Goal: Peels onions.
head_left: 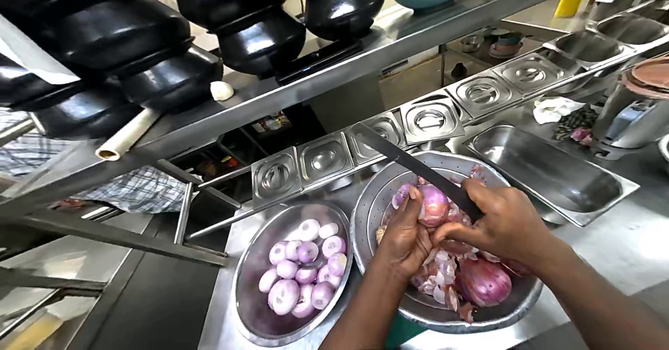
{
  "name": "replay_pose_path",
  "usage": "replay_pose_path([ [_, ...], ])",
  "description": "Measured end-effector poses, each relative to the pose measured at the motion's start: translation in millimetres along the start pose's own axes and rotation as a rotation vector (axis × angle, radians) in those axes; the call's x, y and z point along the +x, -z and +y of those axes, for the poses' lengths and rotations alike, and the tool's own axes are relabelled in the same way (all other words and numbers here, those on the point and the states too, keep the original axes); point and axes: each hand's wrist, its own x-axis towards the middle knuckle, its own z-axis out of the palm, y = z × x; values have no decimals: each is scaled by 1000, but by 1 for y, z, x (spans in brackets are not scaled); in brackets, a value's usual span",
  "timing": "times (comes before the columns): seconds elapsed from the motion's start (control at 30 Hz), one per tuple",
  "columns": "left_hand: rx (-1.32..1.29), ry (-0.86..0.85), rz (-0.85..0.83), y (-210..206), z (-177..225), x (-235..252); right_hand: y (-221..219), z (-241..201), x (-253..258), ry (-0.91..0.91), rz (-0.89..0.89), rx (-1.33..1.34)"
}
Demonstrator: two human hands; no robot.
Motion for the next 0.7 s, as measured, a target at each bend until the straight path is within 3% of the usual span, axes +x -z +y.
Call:
replay_pose_path([
  [0.2, 88, 6, 38, -3, -3, 3, -1, 4, -1, 19, -16, 75],
  [0.43, 8, 58, 34, -9, -5, 1, -5, 2, -1, -2, -18, 166],
  [0.7, 13, 28, 120, -9, -5, 2, -10, -12, -6, 59, -13, 98],
])
